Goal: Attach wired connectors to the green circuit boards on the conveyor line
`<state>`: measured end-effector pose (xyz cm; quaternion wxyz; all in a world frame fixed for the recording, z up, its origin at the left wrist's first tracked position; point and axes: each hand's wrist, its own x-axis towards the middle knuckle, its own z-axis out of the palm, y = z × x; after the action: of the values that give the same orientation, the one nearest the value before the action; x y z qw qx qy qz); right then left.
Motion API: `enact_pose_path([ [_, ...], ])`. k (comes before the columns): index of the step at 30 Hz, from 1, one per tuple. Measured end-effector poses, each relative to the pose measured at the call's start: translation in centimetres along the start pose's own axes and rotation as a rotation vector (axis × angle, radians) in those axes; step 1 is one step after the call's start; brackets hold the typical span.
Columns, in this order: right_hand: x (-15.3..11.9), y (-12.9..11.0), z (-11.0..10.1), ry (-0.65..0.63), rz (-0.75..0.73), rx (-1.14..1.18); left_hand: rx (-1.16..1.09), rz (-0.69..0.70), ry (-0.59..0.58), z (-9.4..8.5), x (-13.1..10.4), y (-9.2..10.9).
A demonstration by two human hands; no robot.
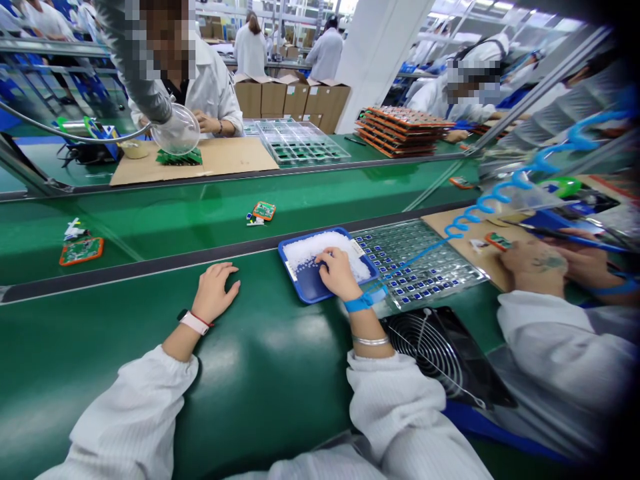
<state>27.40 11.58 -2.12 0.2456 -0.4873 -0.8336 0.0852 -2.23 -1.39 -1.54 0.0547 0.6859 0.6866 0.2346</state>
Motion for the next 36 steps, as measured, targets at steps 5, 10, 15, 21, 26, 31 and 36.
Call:
enact_pose_path([
  [5, 0.0, -0.2, 0.0, 0.011, 0.012, -0.004, -0.012, 0.008, 0.000, -0.2, 0.4, -0.1],
  [10, 0.0, -0.3, 0.2, -0.028, 0.015, -0.029, -0.036, -0.068, 0.101, -0.9, 4.4, -1.1],
  [15, 0.0, 0.1, 0.5, 0.019, -0.033, 0.009, 0.016, -0.173, 0.154, -0.4, 10.8, -0.4],
  [21, -0.1, 0.4, -0.2, 0.105, -0.041, 0.097, 0.184, -0.268, 0.142, 2.3, 16.6, 0.6],
  [26, 0.1, 1.6, -1.2, 0.200, 0.069, 0.108, 0.260, -0.304, 0.131, 2.5, 17.9, -1.6],
  [31, 0.1, 2.2, -1.2, 0.158, 0.133, 0.047, 0.087, -0.268, 0.200, 1.5, 17.5, -2.3],
  [36, -0.1, 1.8, -0.9, 0.067, 0.117, -0.039, -0.054, 0.042, 0.190, 1.8, 14.9, -0.2],
])
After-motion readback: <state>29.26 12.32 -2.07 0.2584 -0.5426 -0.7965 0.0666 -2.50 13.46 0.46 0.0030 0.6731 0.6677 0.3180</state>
